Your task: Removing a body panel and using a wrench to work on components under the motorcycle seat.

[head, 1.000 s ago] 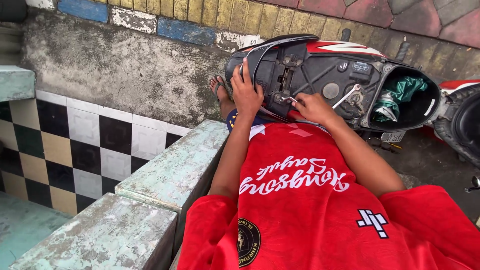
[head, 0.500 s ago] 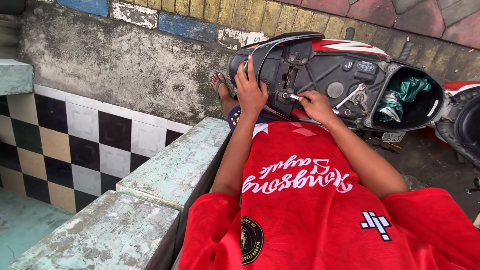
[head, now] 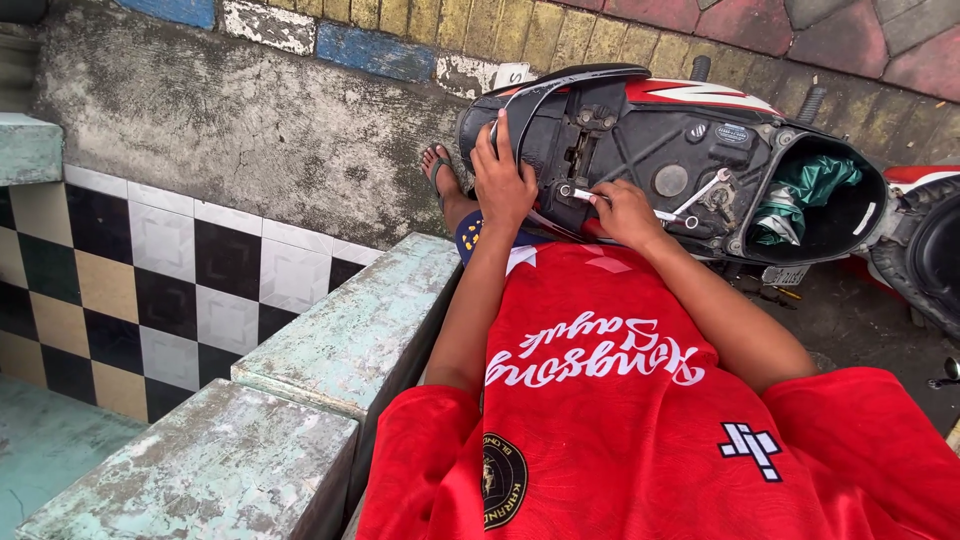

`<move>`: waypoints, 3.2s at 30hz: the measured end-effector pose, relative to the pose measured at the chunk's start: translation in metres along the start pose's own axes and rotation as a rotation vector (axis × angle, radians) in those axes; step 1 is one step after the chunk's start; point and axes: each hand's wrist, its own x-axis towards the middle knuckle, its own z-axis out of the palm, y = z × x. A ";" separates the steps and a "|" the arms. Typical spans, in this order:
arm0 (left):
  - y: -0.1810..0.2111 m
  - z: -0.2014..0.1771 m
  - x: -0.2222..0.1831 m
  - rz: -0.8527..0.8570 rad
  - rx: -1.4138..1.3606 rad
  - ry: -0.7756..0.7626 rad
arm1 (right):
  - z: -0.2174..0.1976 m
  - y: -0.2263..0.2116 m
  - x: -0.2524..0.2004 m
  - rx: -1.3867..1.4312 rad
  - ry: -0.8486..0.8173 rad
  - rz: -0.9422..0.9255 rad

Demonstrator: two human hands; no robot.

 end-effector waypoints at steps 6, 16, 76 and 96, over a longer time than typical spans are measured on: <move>0.002 -0.002 0.000 0.012 -0.007 0.006 | -0.001 0.000 0.001 -0.142 0.032 -0.077; -0.001 0.004 -0.001 0.020 -0.001 0.037 | -0.010 0.009 0.012 -0.136 -0.038 -0.155; 0.003 0.077 -0.068 0.576 0.191 -0.003 | -0.072 0.135 -0.023 0.121 0.754 0.074; 0.007 0.071 -0.066 0.542 0.187 -0.034 | -0.027 0.115 0.017 1.458 0.901 0.595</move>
